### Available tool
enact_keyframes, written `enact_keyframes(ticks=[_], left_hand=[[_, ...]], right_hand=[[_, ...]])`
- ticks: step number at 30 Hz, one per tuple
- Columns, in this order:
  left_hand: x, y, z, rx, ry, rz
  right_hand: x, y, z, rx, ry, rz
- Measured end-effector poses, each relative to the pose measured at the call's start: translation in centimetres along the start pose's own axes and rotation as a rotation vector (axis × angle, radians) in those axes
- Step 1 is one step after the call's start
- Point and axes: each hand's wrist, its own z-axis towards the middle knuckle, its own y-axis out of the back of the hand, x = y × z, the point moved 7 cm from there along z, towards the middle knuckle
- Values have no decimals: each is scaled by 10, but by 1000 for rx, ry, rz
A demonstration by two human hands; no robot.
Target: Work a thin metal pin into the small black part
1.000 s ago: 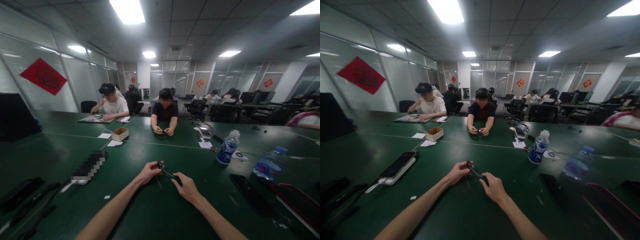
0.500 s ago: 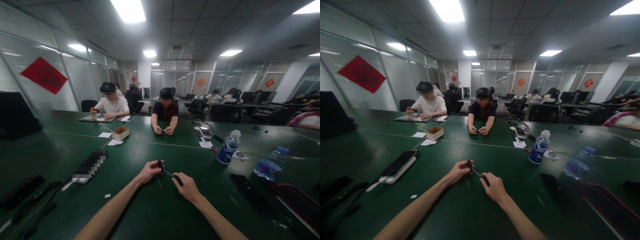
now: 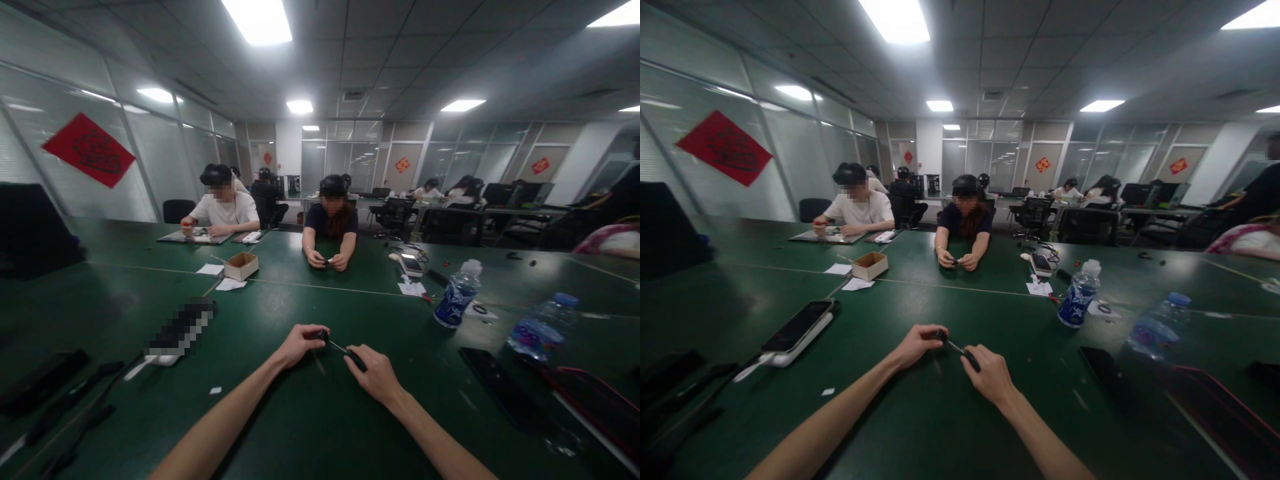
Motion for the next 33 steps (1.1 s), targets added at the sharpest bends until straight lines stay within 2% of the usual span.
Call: enact_keyframes(ticks=[5,14,28,33], left_hand=[[-5,-1,-1,-3,-14,19],[2,-1,-2,-13,11,-75],[4,-3,-4,-34,-3,-214],[1,-13,-7,76,25,-185]], right_hand=[[2,1,0,22,20,31],[5,1,-1,82,32,163],[10,3,0,56,60,162],[6,8,1,-17,23,192]])
